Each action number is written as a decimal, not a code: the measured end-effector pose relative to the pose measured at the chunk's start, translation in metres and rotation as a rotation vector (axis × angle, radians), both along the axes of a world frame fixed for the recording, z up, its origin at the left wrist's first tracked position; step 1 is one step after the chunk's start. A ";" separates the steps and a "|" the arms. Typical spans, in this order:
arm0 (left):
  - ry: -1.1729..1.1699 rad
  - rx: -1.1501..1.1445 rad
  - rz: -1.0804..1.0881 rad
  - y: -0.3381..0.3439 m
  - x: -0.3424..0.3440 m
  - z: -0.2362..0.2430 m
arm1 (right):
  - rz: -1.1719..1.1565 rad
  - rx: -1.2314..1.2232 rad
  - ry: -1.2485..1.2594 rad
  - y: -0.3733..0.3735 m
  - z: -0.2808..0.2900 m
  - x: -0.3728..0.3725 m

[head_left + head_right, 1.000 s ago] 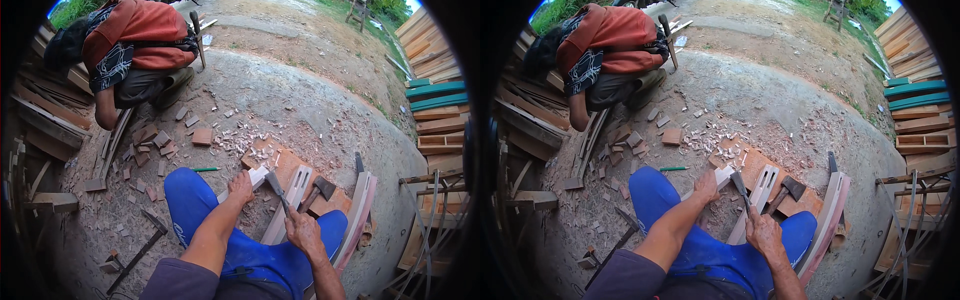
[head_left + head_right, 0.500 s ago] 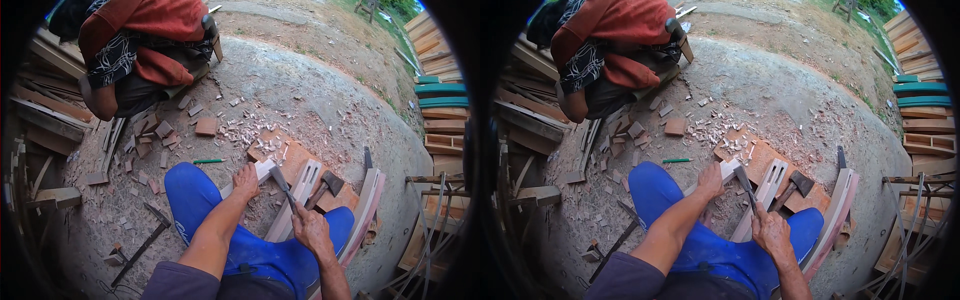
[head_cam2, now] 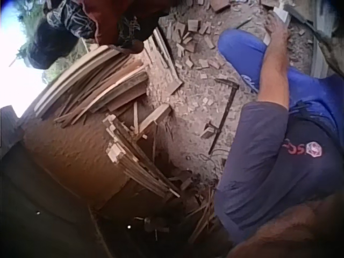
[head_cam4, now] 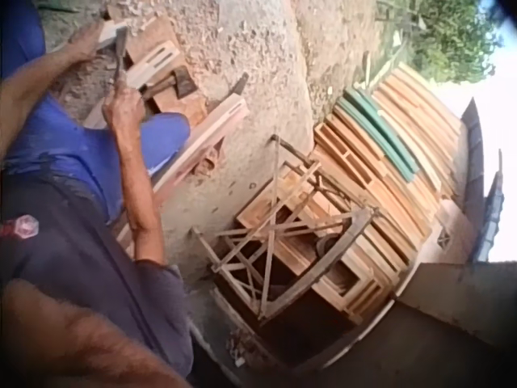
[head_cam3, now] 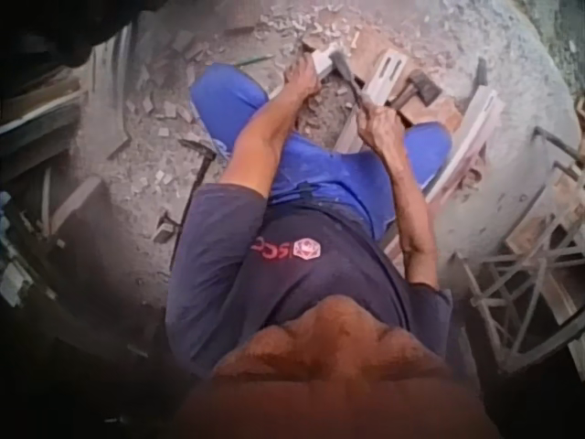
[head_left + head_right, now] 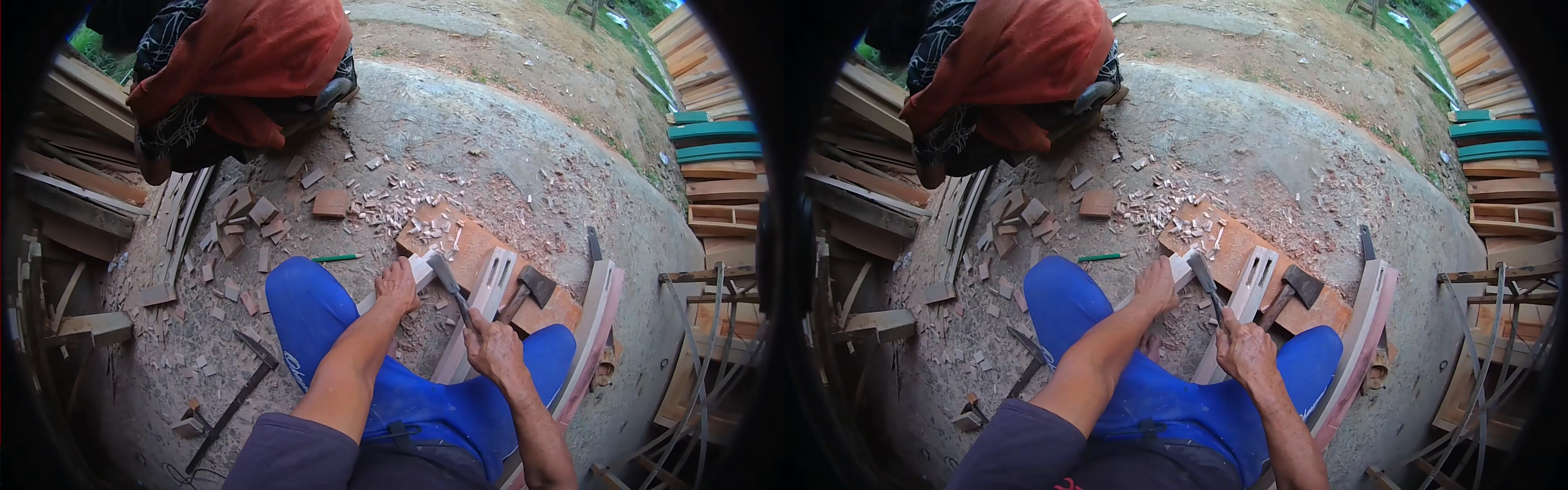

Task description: The person shapes a wooden joint using a chisel and a small axe. They alternate between striking the chisel with the axe to remove wood from a pre-cut slot and using the axe head directly to shave down the sides of the joint.

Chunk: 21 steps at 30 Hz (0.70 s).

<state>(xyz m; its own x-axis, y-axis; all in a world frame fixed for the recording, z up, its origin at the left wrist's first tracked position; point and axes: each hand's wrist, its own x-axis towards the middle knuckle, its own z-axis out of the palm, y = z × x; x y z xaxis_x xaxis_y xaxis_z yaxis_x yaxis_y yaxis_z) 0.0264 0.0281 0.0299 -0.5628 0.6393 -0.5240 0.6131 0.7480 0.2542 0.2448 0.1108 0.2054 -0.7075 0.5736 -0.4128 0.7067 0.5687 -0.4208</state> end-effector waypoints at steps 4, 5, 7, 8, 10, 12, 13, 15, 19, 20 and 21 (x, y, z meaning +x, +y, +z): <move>-0.007 0.045 0.056 0.002 -0.002 0.001 | 0.017 0.016 -0.011 0.001 -0.009 -0.001; -0.010 -0.018 -0.011 0.002 -0.003 0.001 | 0.017 0.008 -0.004 0.002 -0.011 -0.005; -0.013 -0.011 -0.021 0.005 -0.007 -0.001 | 0.050 -0.018 -0.023 0.006 -0.016 -0.017; -0.046 -0.034 -0.018 0.002 -0.005 -0.002 | 0.044 0.020 -0.006 0.005 -0.015 -0.016; 0.043 0.011 0.004 0.002 -0.005 -0.003 | 0.081 0.049 0.060 0.009 -0.015 -0.022; 0.063 0.024 0.004 0.001 -0.004 -0.004 | 0.070 0.032 -0.009 0.012 -0.013 -0.020; 0.068 0.023 -0.006 0.001 -0.004 -0.005 | 0.069 0.010 -0.022 0.012 -0.011 -0.016; 0.006 -0.005 -0.025 -0.001 -0.001 -0.004 | 0.068 -0.030 -0.022 0.012 -0.008 -0.011; 0.056 0.026 -0.012 0.000 0.000 0.000 | 0.070 0.029 -0.103 0.009 -0.005 -0.013; 0.068 0.044 0.000 0.000 0.001 0.000 | 0.088 -0.011 -0.038 0.009 -0.007 -0.021; 0.051 0.034 0.008 -0.002 0.004 0.000 | 0.076 -0.021 -0.027 0.008 -0.008 -0.026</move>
